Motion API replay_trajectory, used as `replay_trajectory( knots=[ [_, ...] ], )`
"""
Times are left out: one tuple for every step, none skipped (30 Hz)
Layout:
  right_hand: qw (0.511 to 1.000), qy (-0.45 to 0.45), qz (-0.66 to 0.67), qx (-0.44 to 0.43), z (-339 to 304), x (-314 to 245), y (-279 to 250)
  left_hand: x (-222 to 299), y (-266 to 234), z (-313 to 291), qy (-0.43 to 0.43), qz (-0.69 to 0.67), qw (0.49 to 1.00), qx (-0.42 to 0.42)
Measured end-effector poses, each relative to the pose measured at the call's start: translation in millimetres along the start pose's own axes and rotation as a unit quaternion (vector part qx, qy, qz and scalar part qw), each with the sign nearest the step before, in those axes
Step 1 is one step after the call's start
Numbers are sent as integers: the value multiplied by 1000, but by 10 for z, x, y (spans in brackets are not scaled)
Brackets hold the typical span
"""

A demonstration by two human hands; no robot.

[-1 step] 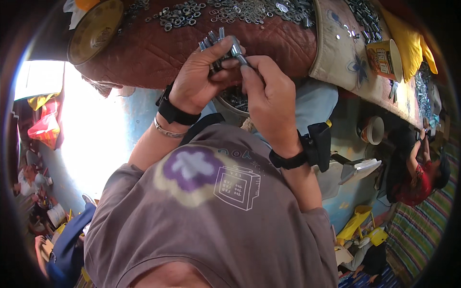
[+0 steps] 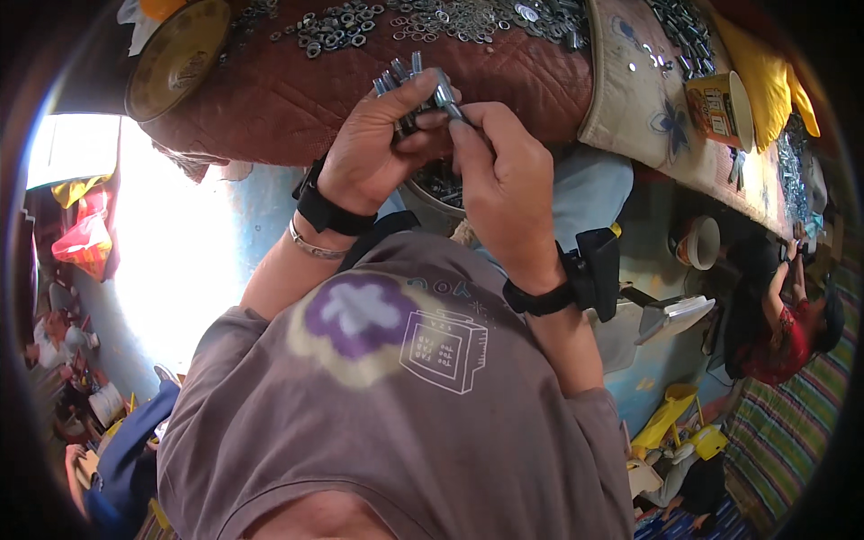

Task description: Sorting and picking metal nuts, bolts, and washers from a table.

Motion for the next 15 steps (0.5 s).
replay_trajectory(
  knots=[
    [1000, -3, -11, 6, -9, 0, -16, -6, -22, 1, 14, 18, 1000, 20],
    [1000, -6, -22, 13, -19, 0, -30, -34, -12, -4, 13, 18, 1000, 19],
    [1000, -5, -22, 14, -31, 4, -31, -14, -17, -7, 35, 40, 998, 23],
    [999, -7, -37, 33, -43, 0, -51, 16, -20, -12, 57, 63, 996, 27],
    [997, -10, -52, 53, -59, -8, -69, -4, 0, -16, 56, 64, 996, 26],
    [997, -9, -52, 54, -71, -19, -50, -27, 9, -23, 55, 60, 996, 35],
    [989, -40, -111, 88, -101, -107, -65, -49, 8, -37, 56, 55, 996, 45],
    [975, -71, -169, 122, -138, -188, -86, -74, 16, -48, 55, 56, 996, 45],
    [975, -70, -169, 123, -145, -175, -86, -109, 13, -59, 52, 53, 996, 49],
    [979, -71, -152, 120, -145, -158, -91, -139, 15, -70, 49, 49, 996, 51],
    [981, -72, -135, 118, -149, -137, -97, -161, 19, -86, 49, 48, 996, 50],
    [981, -73, -135, 118, -161, -103, -111, -177, 6, -109, 51, 64, 995, 54],
    [992, -25, -76, 92, -133, 42, -121, -187, 8, -113, 54, 79, 994, 56],
    [997, 22, -17, 66, -114, 179, -106, -207, 18, -115, 55, 78, 994, 53],
    [997, 19, -18, 67, -131, 182, -112, -264, 9, -120, 39, 73, 995, 57]
  ],
)
Point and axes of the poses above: each hand's wrist, its own z-axis towards the middle knuckle, its own y-axis out of the palm, x = y × z, the point moved 10 cm from there along z, towards the middle knuckle, and after that the axes turned 7 degrees about y, right-handed, at the moved point
